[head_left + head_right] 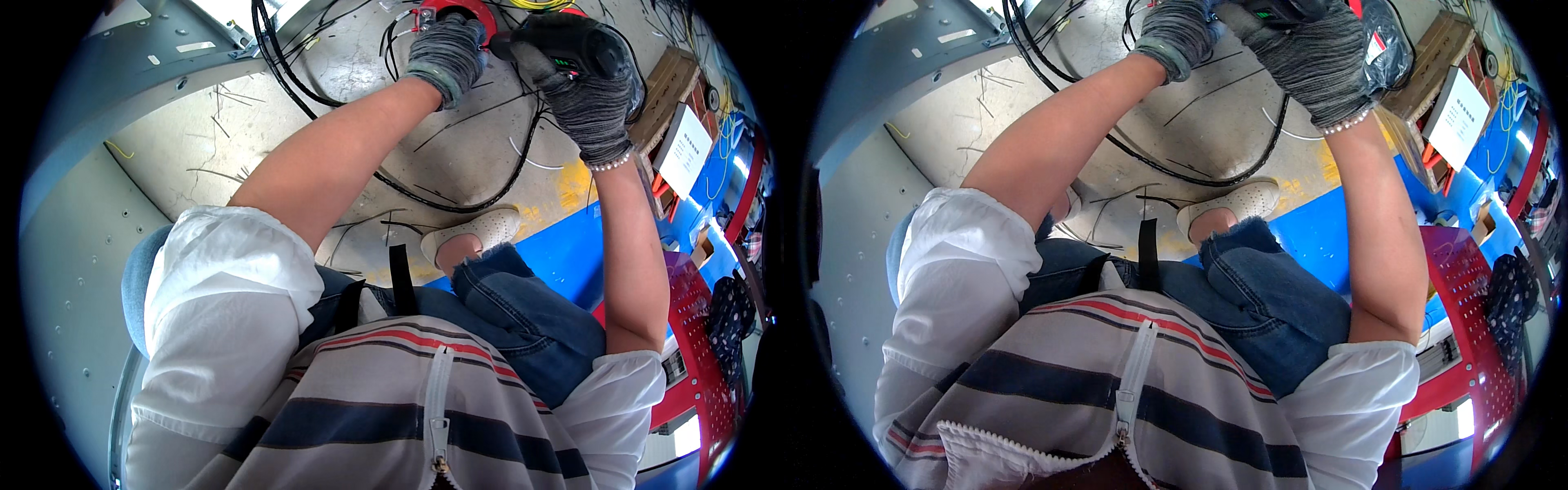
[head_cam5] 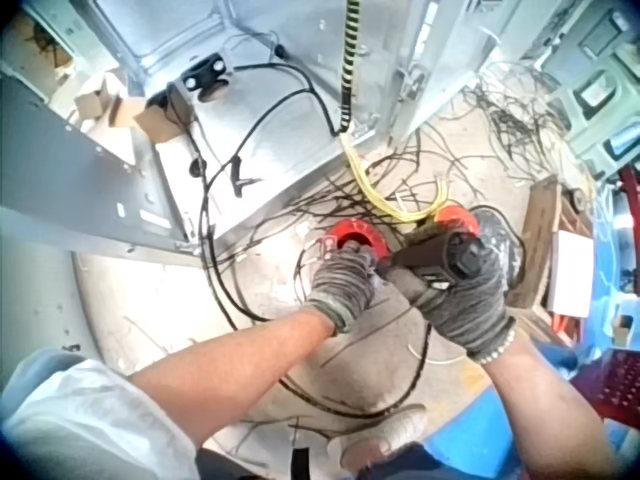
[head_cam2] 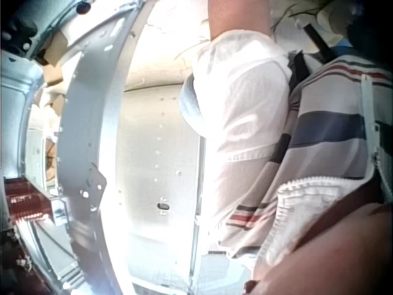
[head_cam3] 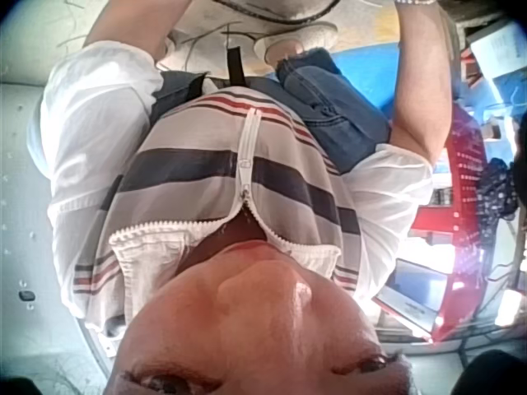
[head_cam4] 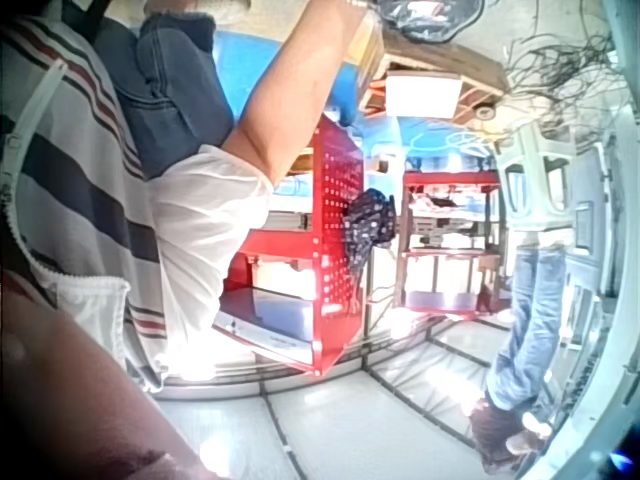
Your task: The person sits on the floor and uses a handheld tool to strip and connect wires to red circular components. They then handle a silver metal box and connect wires to it before placing it into a metal enclosure.
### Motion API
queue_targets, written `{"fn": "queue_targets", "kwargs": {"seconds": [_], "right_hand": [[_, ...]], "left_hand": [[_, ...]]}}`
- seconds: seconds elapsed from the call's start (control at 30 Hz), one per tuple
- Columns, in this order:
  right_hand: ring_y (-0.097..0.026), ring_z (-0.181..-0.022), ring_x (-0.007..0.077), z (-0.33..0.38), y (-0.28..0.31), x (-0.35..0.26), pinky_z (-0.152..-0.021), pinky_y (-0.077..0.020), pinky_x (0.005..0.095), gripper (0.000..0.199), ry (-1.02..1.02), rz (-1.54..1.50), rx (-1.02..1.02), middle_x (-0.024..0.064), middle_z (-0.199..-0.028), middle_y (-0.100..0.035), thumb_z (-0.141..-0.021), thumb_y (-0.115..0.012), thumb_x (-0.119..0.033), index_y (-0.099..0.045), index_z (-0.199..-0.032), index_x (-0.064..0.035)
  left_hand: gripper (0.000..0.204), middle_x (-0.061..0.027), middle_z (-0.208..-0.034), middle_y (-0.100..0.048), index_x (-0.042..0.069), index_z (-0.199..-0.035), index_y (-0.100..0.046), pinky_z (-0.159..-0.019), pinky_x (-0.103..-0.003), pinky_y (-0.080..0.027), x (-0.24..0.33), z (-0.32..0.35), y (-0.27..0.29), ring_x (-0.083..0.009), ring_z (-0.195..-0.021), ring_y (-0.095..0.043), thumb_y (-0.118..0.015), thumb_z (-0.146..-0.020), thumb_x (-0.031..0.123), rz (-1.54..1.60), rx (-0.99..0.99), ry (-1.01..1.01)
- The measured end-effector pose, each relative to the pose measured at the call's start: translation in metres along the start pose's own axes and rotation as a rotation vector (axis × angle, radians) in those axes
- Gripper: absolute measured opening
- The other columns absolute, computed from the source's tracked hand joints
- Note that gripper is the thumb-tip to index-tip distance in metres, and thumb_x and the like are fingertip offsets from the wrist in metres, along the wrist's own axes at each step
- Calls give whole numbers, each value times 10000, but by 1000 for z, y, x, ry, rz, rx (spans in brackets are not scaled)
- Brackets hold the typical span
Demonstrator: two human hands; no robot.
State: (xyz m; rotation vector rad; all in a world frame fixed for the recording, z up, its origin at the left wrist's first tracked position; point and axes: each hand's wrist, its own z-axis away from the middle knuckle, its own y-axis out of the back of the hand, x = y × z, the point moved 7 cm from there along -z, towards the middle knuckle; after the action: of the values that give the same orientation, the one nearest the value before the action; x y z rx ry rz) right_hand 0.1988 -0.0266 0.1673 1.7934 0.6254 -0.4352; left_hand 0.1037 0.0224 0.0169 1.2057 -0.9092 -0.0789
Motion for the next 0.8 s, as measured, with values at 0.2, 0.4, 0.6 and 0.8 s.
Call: {"fn": "queue_targets", "kwargs": {"seconds": [0.2,0.4,0.6,0.8], "right_hand": [[-606,-735,163,4,-2,8,-664,-494,286,417,-267,-223,75,56,-820,-629,-638,-794,-189,-575,-968,-58],[-583,-653,143,-17,21,-10,-573,-460,273,247,-95,-73,127,45,-725,-627,-712,-734,-173,-599,-873,-43],[-585,-667,172,22,-1,85,-658,-477,302,161,-938,-1053,151,63,-718,-602,-751,-646,-172,-600,-830,-39],[-566,-613,160,106,-94,98,-550,-513,328,217,-1462,-1111,43,30,-668,-534,-718,-665,-161,-525,-858,-72]], "left_hand": [[276,-151,-1015,-554,78,-970,-607,-803,-425,-449,0,2,3,-313,-942,-548,-589,-748,241,-1,8,28],[270,-135,-1019,-554,88,-973,-607,-790,-416,-455,1,2,5,-307,-938,-547,-583,-754,243,46,-17,38],[176,-157,-863,-613,60,-879,-599,-770,-410,-449,-11,-5,9,-320,-830,-575,-604,-771,199,265,3,113],[183,-94,-801,-617,58,-957,-594,-672,-316,-471,-33,-22,19,-212,-732,-582,-613,-785,117,595,75,214]]}}
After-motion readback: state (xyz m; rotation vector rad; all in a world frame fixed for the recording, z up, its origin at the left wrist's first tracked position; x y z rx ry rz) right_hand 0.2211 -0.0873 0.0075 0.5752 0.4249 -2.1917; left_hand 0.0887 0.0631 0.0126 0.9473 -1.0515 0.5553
